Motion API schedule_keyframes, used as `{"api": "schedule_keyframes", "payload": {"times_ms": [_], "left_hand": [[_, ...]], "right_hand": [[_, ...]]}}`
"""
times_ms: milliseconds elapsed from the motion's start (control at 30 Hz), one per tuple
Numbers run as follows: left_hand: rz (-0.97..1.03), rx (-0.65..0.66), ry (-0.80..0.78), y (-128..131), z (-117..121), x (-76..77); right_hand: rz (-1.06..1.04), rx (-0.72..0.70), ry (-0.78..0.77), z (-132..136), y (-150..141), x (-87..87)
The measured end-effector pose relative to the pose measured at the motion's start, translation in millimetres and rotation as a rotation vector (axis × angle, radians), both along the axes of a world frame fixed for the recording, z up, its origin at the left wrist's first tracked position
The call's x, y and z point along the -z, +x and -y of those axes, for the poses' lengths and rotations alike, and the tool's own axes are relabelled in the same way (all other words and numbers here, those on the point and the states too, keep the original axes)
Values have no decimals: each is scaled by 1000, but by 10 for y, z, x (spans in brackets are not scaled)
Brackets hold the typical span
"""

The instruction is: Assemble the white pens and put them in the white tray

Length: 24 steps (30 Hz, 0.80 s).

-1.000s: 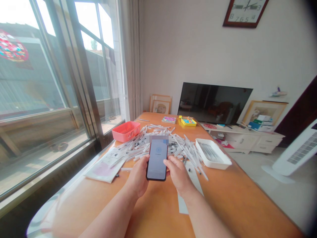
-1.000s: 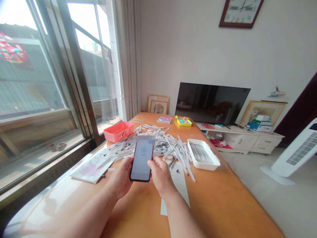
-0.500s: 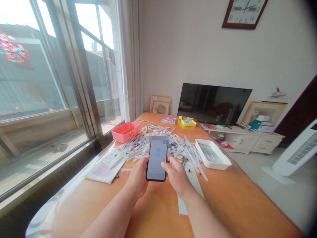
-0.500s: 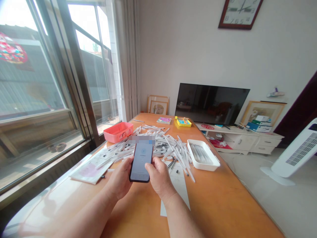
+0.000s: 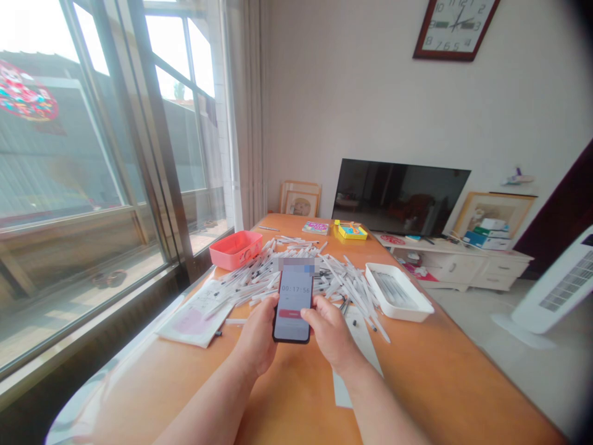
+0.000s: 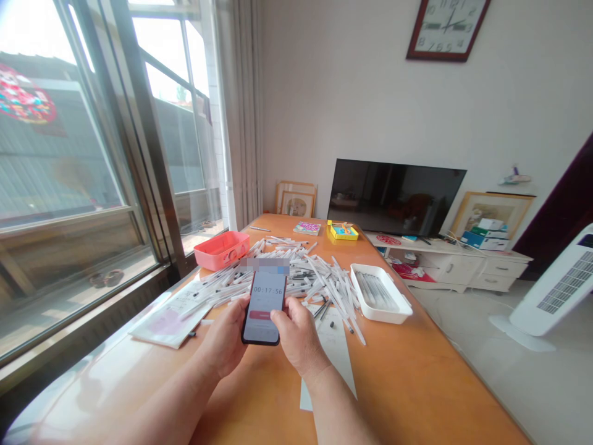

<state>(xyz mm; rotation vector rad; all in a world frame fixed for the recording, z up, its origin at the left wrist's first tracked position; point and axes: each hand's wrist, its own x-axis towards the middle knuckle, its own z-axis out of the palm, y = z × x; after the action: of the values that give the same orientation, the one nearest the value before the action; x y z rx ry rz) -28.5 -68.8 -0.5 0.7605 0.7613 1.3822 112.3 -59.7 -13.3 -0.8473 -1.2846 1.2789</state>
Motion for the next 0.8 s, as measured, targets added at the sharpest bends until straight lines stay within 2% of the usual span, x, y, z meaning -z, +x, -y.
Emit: {"api": "schedule_keyframes", "payload": {"times_ms": [300,567,800], "left_hand": [[-23,-1,19,-6,-4,17],[-54,5,46,-11,-33,57],[-35,1,46,-10,-38,67]], "right_hand": [[33,29,17,19,-10,-30],[163,78,127,11,-36,27],[162,68,151,30,-46,18]]}}
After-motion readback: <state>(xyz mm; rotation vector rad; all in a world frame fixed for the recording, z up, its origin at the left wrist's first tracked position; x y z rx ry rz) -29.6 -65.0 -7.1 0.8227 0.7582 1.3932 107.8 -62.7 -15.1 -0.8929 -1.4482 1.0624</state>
